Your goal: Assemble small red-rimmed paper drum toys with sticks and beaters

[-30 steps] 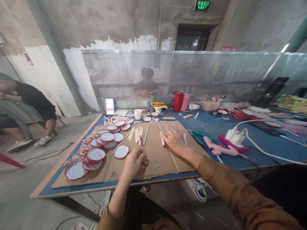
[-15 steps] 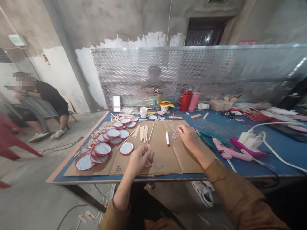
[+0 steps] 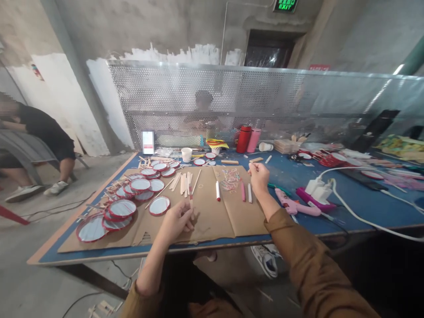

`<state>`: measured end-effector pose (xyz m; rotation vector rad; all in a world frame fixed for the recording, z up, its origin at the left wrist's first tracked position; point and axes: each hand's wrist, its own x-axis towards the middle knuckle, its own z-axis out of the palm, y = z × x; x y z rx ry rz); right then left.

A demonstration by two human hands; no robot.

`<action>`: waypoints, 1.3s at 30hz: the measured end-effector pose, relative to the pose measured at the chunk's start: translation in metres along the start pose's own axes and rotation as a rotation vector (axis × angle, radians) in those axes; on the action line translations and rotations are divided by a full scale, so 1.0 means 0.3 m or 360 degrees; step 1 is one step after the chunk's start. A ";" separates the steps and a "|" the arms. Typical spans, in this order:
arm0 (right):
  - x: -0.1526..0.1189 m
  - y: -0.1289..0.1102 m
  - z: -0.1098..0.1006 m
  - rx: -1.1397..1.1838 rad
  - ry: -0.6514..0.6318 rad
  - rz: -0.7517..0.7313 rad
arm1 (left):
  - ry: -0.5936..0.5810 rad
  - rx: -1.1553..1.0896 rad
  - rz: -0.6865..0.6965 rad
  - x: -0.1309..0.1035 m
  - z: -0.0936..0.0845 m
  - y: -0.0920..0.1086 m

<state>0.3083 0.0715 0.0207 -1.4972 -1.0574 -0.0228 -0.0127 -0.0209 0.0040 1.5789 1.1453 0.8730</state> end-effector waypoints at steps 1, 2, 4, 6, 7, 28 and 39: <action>0.007 0.009 0.002 0.0002 0.0000 0.0018 | -0.0006 0.0004 -0.0002 0.000 0.000 -0.001; 0.010 0.015 0.004 0.0002 -0.0003 0.0034 | -0.0009 0.0005 -0.0007 0.000 0.000 -0.001; 0.010 0.020 0.008 -0.0010 -0.0019 0.0053 | -0.0015 -0.0001 -0.0014 0.000 0.000 -0.001; 0.005 0.017 0.010 -0.0043 -0.0043 0.0063 | -0.0010 -0.0009 -0.0023 0.000 0.001 0.000; 0.002 0.014 0.011 -0.0069 -0.0059 0.0064 | -0.0005 -0.0015 -0.0024 0.000 0.001 0.001; -0.134 -0.117 -0.034 -0.0720 -0.0924 -0.0174 | 0.0037 -0.0047 0.0014 -0.008 0.001 0.020; -0.250 -0.199 0.026 -0.0660 -0.0855 -0.0988 | -0.0015 -0.0145 -0.0105 0.009 0.001 0.013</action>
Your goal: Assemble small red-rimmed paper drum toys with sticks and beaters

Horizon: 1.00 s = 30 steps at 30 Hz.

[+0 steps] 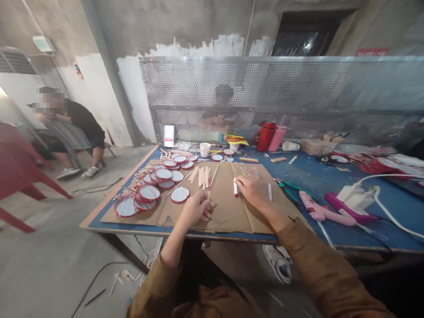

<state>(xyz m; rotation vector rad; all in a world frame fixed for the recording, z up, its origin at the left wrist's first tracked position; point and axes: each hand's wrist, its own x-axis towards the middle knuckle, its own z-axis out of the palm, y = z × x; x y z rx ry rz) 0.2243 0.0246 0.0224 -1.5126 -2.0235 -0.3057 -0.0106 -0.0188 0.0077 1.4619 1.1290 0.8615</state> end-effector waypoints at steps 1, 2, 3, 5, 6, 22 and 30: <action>0.000 0.003 0.008 -0.0041 0.0048 -0.0028 | -0.0007 -0.0035 -0.0012 0.003 0.000 -0.002; 0.001 0.013 0.015 -0.0053 0.0107 -0.0021 | -0.0013 -0.0065 -0.0022 0.006 0.000 -0.004; 0.002 0.027 0.018 -0.0039 0.0176 0.0022 | -0.0019 -0.0083 -0.0028 0.008 0.001 -0.007; 0.004 0.062 0.011 0.0041 0.0339 0.0172 | -0.0042 -0.0078 -0.0014 0.009 0.001 -0.012; 0.007 0.078 -0.002 0.0092 0.0419 0.0257 | -0.0055 -0.0057 0.0007 0.008 0.000 -0.015; -0.098 0.136 -0.142 0.0519 0.0766 0.0846 | -0.0121 -0.0024 0.0047 0.004 0.003 -0.032; -0.174 0.174 -0.046 0.1033 0.0743 0.1080 | -0.0121 0.0059 0.0069 0.015 0.007 -0.042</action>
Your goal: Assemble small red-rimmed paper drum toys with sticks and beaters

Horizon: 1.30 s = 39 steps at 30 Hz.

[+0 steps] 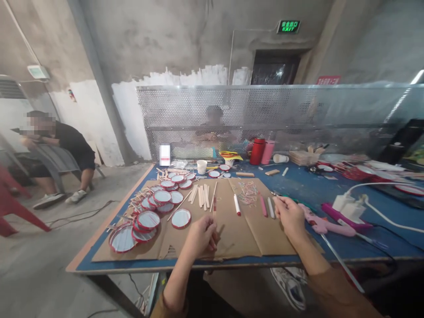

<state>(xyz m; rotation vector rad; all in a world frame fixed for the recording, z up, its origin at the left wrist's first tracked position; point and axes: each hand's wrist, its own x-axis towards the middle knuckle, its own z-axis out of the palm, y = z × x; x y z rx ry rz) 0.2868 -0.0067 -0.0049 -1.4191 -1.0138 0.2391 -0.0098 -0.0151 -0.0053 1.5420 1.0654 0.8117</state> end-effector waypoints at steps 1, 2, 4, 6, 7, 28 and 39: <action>-0.004 -0.003 0.000 -0.0013 0.0004 -0.0010 | -0.0003 0.0007 -0.0012 0.001 0.000 -0.001; -0.008 -0.007 -0.001 -0.0066 0.0004 -0.0033 | -0.0006 0.0008 -0.0023 0.002 0.000 0.000; -0.014 -0.015 -0.006 -0.0214 0.0006 -0.0088 | -0.0006 -0.0001 -0.0051 0.002 0.001 0.001; -0.016 -0.016 -0.012 -0.0360 -0.0003 -0.0134 | 0.0016 -0.0006 -0.0071 0.001 0.002 0.003; -0.015 -0.013 -0.014 -0.0426 -0.0013 -0.0151 | 0.0030 -0.0004 -0.0076 0.001 0.003 0.004; -0.030 -0.029 -0.018 -0.1439 -0.0252 -0.0184 | 0.0065 0.0119 -0.0019 -0.015 -0.006 0.038; -0.037 -0.060 -0.022 -0.1604 -0.0297 -0.0053 | 0.0063 0.0079 -0.0020 -0.018 -0.005 0.035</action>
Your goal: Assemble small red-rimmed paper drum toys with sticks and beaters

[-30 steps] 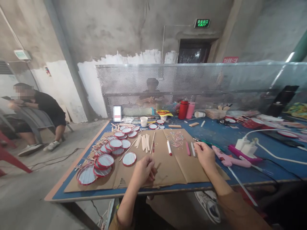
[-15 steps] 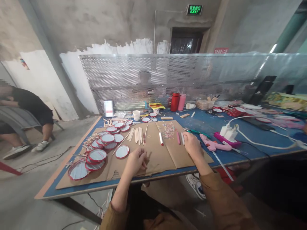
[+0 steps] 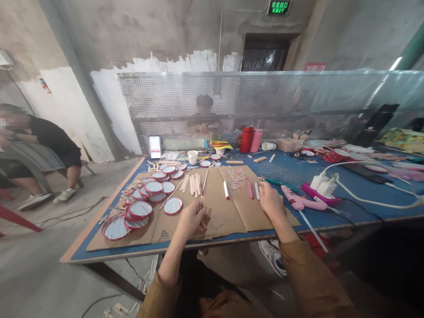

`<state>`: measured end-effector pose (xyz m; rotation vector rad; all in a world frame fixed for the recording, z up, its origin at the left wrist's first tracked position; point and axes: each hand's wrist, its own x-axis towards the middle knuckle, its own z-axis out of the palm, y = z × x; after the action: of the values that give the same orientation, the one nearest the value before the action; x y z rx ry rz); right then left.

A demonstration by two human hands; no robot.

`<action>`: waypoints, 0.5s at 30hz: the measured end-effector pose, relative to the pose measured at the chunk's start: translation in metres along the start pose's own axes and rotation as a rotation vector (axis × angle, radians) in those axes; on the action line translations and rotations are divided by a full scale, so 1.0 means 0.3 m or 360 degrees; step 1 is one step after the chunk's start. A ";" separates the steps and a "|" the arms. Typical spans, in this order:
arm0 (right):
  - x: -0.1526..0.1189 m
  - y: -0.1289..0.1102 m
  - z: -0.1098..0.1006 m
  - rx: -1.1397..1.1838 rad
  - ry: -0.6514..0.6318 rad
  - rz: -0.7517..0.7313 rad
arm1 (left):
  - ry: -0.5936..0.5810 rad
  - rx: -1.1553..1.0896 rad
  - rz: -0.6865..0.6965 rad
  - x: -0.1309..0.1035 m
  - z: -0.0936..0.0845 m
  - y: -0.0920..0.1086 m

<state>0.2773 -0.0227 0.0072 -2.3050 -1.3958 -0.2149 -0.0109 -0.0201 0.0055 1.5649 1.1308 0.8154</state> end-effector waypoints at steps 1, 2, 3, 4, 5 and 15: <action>0.001 0.003 0.004 -0.0006 0.0003 0.0003 | -0.0003 -0.0002 0.0019 0.001 0.000 -0.004; 0.002 0.007 0.009 -0.0006 0.0008 0.0007 | -0.0005 -0.0005 0.0035 0.001 -0.001 -0.007; 0.004 0.012 0.015 -0.0001 0.0011 0.0006 | -0.0006 -0.0010 0.0045 0.002 -0.001 -0.010; 0.006 0.016 0.022 0.0007 0.0013 0.0001 | -0.0006 -0.0016 0.0047 0.002 0.000 -0.013; 0.009 0.020 0.028 0.0016 0.0013 -0.0008 | -0.0008 -0.0023 0.0045 0.002 0.000 -0.014; 0.029 0.034 0.059 0.0381 0.0431 -0.0096 | -0.0012 -0.0077 0.0023 -0.009 0.002 0.009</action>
<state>0.2889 -0.0121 -0.0084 -1.9597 -1.2792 -0.3448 -0.0106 -0.0230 0.0082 1.5364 1.0878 0.8395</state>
